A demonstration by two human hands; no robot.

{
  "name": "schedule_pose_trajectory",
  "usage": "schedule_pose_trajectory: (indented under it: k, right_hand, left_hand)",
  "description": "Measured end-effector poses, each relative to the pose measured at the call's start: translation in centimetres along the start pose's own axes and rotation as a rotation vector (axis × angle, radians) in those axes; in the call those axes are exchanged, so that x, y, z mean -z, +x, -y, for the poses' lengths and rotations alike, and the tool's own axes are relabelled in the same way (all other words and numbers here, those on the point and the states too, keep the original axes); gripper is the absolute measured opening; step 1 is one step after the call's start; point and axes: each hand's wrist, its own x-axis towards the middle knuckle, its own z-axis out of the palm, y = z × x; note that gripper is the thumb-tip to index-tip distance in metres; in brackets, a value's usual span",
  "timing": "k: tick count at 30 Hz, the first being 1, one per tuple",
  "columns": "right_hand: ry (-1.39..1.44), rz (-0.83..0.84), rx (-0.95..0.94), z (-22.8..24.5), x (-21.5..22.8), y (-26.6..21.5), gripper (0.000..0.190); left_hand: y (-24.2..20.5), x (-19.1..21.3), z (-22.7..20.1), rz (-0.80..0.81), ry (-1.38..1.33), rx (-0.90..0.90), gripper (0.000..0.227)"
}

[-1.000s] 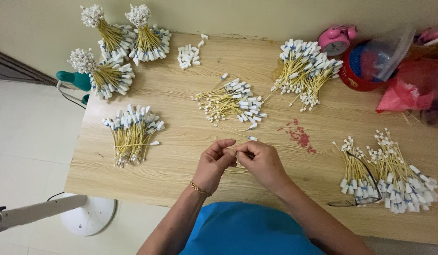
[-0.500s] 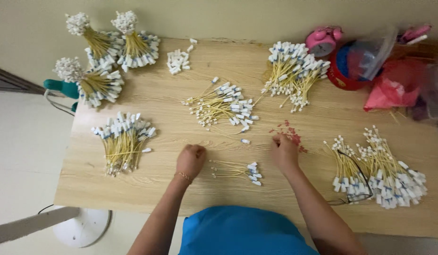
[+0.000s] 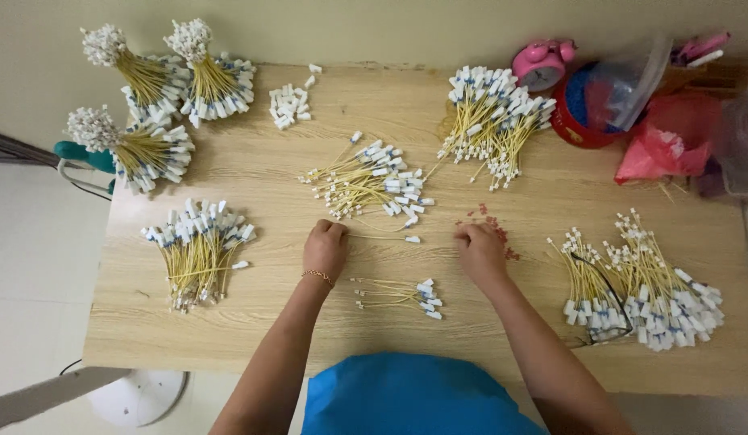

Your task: Attaching small white connector components to the ends of yellow wires at a workbench.

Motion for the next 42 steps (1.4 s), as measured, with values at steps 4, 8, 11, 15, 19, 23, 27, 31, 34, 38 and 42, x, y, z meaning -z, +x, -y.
schedule_pose_trajectory:
  k: [4,8,11,15,19,23,27,31,34,38,42]
  right_hand:
    - [0.053,-0.117,0.156,-1.4,-0.4,-0.3,0.012]
    - [0.106,-0.057,0.133,-0.1,0.5,-0.3,0.022]
    - [0.035,-0.02,0.136,-0.1,0.5,0.4,0.022]
    - [-0.169,0.128,0.099,-0.2,0.2,1.2,0.023]
    - [-0.222,0.067,0.154,0.4,-0.3,1.1,0.024]
    - [0.041,0.097,0.083,7.0,2.7,-2.5,0.021]
    - [0.736,0.288,0.088,12.0,4.2,-5.3,0.012]
    - [1.054,0.415,0.109,13.3,4.3,-6.0,0.009]
    - [1.218,0.468,0.122,13.4,4.0,-6.0,0.008]
    - [1.218,0.47,0.069,12.3,3.2,-5.9,0.005]
    - [1.321,0.47,-0.045,12.3,3.2,-6.2,0.01]
  left_hand:
    - [-1.0,1.1,-0.4,-0.018,-0.008,-0.046,0.01]
    - [-2.1,2.3,-1.4,0.025,-0.181,0.056,0.011]
    - [-3.1,3.0,-2.9,0.034,-0.389,0.219,0.012]
    - [-4.0,3.8,-4.3,0.091,-0.74,0.438,0.016]
    - [-4.4,3.5,-4.5,0.096,-0.89,0.517,0.016]
    - [-5.4,2.9,-4.8,0.053,-1.063,0.54,0.015]
    - [-5.9,3.7,-6.5,0.085,-1.238,0.549,0.015]
    - [-6.2,4.9,-8.0,0.121,-1.239,0.575,0.016]
    - [-6.4,6.1,-9.0,0.129,-1.235,0.544,0.016]
    - [-6.7,5.6,-8.9,0.139,-1.242,0.524,0.017]
    - [-6.6,5.9,-9.5,0.166,-1.222,0.55,0.017]
